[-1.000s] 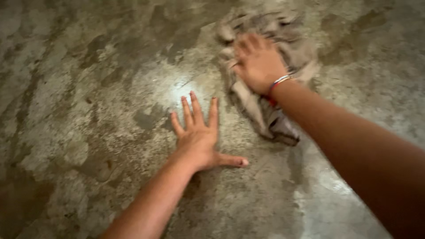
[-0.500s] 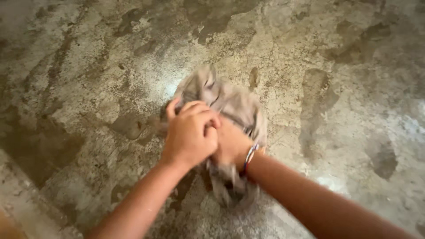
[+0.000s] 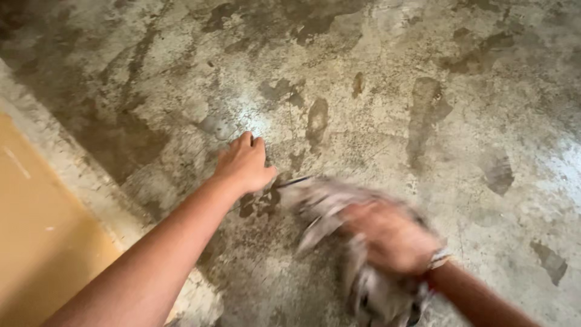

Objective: The person wipes the concrete floor by hand using a cloth, rinses and wrings the cloth in a bucket of water, and moves a green mat to clean underneath it.

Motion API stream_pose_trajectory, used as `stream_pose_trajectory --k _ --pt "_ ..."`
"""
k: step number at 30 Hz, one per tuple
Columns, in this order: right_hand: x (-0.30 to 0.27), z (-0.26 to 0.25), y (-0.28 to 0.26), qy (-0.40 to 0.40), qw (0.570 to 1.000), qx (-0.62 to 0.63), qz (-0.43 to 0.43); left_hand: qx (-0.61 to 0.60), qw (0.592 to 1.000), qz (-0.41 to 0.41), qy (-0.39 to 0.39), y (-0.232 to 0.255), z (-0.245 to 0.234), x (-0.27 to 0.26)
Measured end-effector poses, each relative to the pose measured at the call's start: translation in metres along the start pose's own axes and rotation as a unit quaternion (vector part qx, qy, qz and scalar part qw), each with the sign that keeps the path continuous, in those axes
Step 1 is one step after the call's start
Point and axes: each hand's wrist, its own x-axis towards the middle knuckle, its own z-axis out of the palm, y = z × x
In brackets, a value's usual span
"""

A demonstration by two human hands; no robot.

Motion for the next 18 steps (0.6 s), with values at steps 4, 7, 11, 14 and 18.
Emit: stream_pose_trajectory --k 4,7,11,14,18 --pt "-0.060 0.002 0.114 0.179 0.943 0.091 0.266 -0.071 0.995 -0.042 -0.057 0.000 -0.004 -0.023" --pt "-0.056 0.016 0.183 0.112 0.897 -0.308 0.296 -0.088 0.995 -0.039 0.012 -0.001 -0.005 -0.043" --pt "0.009 0.018 0.154 0.263 0.868 -0.051 0.418 -0.139 0.986 -0.076 0.044 -0.012 -0.010 -0.055" --pt "0.072 -0.002 0.064 0.262 0.913 0.045 0.309 -0.151 0.981 -0.071 0.101 -0.023 -0.013 -0.061" --pt "0.136 -0.021 -0.052 0.262 0.952 0.066 0.141 -0.162 0.950 0.078 0.255 -0.018 -0.007 -0.064"
